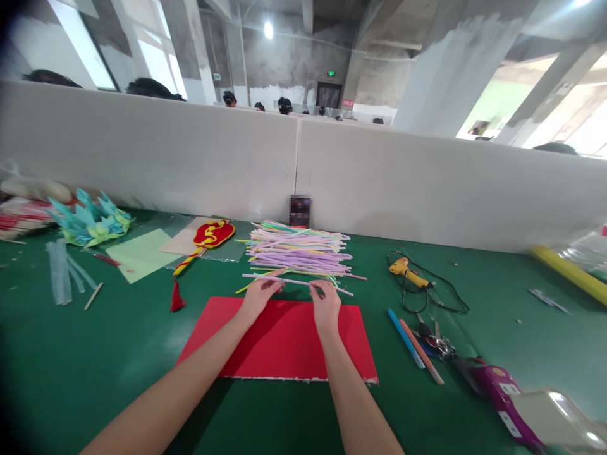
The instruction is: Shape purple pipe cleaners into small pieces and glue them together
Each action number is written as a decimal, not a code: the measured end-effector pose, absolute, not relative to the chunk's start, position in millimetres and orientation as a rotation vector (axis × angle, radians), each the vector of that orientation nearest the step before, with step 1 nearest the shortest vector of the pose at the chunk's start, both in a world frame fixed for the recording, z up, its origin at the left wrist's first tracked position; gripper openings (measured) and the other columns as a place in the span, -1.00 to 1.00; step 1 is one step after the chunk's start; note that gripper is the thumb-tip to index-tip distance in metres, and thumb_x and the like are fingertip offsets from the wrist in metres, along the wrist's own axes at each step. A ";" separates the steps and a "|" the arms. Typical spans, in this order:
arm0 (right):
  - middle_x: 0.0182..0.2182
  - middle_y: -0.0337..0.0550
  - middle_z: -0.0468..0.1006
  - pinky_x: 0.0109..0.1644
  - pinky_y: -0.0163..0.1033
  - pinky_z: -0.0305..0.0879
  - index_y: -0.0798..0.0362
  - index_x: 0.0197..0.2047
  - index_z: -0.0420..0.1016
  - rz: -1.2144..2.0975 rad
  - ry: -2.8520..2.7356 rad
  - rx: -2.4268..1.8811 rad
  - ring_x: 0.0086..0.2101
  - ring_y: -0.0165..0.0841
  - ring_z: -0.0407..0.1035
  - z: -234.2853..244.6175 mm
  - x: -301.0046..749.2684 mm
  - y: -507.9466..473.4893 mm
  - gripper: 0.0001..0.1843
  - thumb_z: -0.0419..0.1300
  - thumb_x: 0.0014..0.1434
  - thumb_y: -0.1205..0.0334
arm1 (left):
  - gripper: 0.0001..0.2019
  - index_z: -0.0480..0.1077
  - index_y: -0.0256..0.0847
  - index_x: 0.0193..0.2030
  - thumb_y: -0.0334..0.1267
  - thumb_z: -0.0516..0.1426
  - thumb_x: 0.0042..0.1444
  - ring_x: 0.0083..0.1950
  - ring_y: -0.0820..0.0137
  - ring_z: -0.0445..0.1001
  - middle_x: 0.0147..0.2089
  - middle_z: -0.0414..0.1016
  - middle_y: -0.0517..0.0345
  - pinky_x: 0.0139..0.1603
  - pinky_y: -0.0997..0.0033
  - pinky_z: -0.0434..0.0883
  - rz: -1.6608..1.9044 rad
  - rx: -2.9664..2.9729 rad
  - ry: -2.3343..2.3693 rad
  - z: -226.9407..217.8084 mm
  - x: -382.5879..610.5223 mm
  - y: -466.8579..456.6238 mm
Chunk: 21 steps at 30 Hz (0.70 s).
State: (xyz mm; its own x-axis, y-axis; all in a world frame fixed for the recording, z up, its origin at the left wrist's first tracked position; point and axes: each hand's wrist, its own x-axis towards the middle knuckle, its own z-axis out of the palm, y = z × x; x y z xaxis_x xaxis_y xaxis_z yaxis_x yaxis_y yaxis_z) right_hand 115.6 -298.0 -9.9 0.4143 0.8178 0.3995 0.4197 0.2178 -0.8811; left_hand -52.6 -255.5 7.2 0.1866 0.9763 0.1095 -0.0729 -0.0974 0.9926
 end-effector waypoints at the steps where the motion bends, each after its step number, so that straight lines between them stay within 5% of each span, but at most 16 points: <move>1: -0.33 -0.10 0.46 -0.34 -0.22 0.39 0.05 -0.38 0.49 0.404 -1.207 -1.400 -0.32 -0.31 0.36 -9.5 114.7 -298.9 -0.75 0.12 0.03 0.05 | -0.70 0.48 -0.26 -0.22 -0.14 0.19 -0.10 -0.40 0.37 0.44 -0.41 0.52 0.11 -0.25 0.30 0.40 1.186 1.253 0.970 5.5 -53.7 -255.7; 7: -0.07 -0.01 0.33 -0.33 -0.23 0.36 -0.02 -0.13 0.47 0.252 -1.134 -1.473 -0.32 -0.35 0.36 5.3 104.2 -314.0 -0.69 0.07 0.08 0.08 | -0.68 0.47 -0.32 -0.35 -0.08 0.23 -0.16 -0.36 0.44 0.48 -0.37 0.53 0.07 -0.20 0.37 0.42 1.273 0.893 0.914 -4.8 -59.4 -246.8; 12: -0.51 -0.21 0.40 -0.61 -0.31 0.26 0.04 -0.15 0.45 0.830 -0.918 -1.371 -0.65 -0.47 0.25 7.9 85.5 -320.3 -0.62 0.08 0.07 -0.02 | -0.69 0.46 -0.27 -0.36 -0.07 0.25 -0.19 -0.38 0.50 0.46 -0.41 0.52 0.15 -0.20 0.44 0.41 1.223 0.782 0.827 -3.3 -58.5 -242.7; 15: -0.50 -0.21 0.45 -0.57 -0.33 0.29 0.06 -0.08 0.41 1.071 -0.830 -1.201 -0.59 -0.44 0.31 2.0 78.9 -315.1 -0.56 0.13 0.03 -0.02 | -0.69 0.48 -0.34 -0.41 -0.11 0.28 -0.22 -0.41 0.45 0.46 -0.46 0.51 0.10 -0.24 0.40 0.41 1.129 0.807 0.784 -0.7 -54.9 -248.7; 21: -0.50 -0.19 0.52 -0.49 -0.34 0.31 0.07 -0.33 0.48 1.080 -0.829 -1.126 -0.53 -0.43 0.36 -0.8 79.7 -309.2 -0.73 0.18 0.01 0.03 | -0.67 0.48 -0.34 -0.31 -0.14 0.27 -0.20 -0.35 0.35 0.48 -0.39 0.54 0.04 -0.19 0.32 0.40 0.966 0.990 0.793 2.2 -52.3 -256.5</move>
State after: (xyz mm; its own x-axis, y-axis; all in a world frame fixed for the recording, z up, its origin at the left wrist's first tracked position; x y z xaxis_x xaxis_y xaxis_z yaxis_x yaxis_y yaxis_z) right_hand 79.7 -309.2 -0.8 0.2901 0.9570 -0.0056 -0.2421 0.0678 -0.9679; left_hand -52.3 -256.5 2.2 0.3708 0.9219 -0.1120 -0.2898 0.2294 0.9292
